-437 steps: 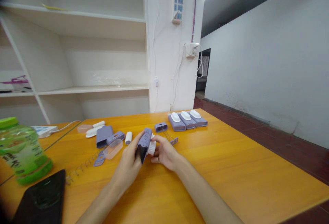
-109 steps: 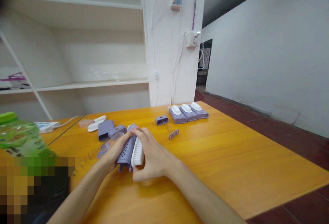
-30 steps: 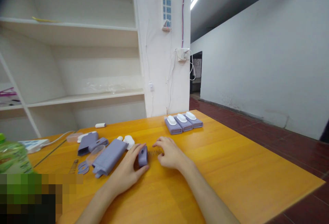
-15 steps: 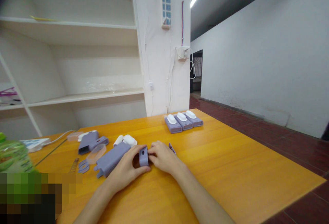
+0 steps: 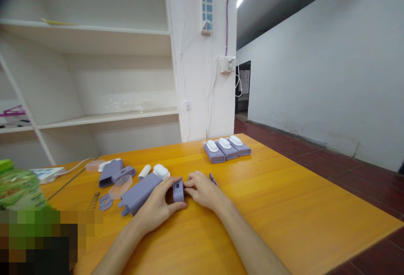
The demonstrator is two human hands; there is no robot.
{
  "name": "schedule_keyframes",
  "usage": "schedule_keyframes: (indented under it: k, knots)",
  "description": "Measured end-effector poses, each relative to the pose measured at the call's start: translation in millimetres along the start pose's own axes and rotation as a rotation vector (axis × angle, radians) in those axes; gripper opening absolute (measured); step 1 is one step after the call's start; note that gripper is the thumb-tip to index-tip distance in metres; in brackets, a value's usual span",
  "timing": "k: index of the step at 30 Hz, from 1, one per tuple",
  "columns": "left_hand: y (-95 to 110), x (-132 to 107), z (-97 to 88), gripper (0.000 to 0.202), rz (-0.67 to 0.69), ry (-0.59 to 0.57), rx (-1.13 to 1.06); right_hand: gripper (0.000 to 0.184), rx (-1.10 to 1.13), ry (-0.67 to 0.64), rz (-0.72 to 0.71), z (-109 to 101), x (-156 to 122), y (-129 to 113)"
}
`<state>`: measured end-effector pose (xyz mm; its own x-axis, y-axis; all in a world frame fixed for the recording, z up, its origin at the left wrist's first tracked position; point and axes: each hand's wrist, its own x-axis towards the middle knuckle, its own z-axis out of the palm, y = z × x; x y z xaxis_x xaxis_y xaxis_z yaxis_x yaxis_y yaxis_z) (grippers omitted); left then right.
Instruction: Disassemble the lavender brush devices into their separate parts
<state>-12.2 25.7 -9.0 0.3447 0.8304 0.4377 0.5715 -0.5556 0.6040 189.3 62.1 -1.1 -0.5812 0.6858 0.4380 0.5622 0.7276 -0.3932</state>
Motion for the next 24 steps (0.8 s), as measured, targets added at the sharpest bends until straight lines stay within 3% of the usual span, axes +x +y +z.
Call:
schedule_keyframes:
  k: [5,9,14,15,19,24]
  knots:
    - [-2,0,2.3,0.059,-0.066,0.083,0.084,0.024,-0.031,0.025,0.044,-6,-3,12]
    - [-17,-5,0.0,0.057,-0.129,0.162,0.148,0.024,-0.062,0.074,0.107,-15,-11,21]
    - [-30,-2,10.4,0.060,-0.134,0.331,0.337,0.015,-0.087,0.078,0.046,1,0,-6]
    - [-29,-2,12.4,0.062,-0.124,0.368,0.370,0.015,-0.134,0.105,0.025,6,3,-13]
    - [-19,-4,15.2,0.070,-0.085,0.418,0.468,0.043,-0.213,0.213,0.039,15,9,-28]
    - [-4,-14,22.3,0.075,0.007,0.393,0.430,0.034,-0.139,0.290,0.182,10,-1,-13]
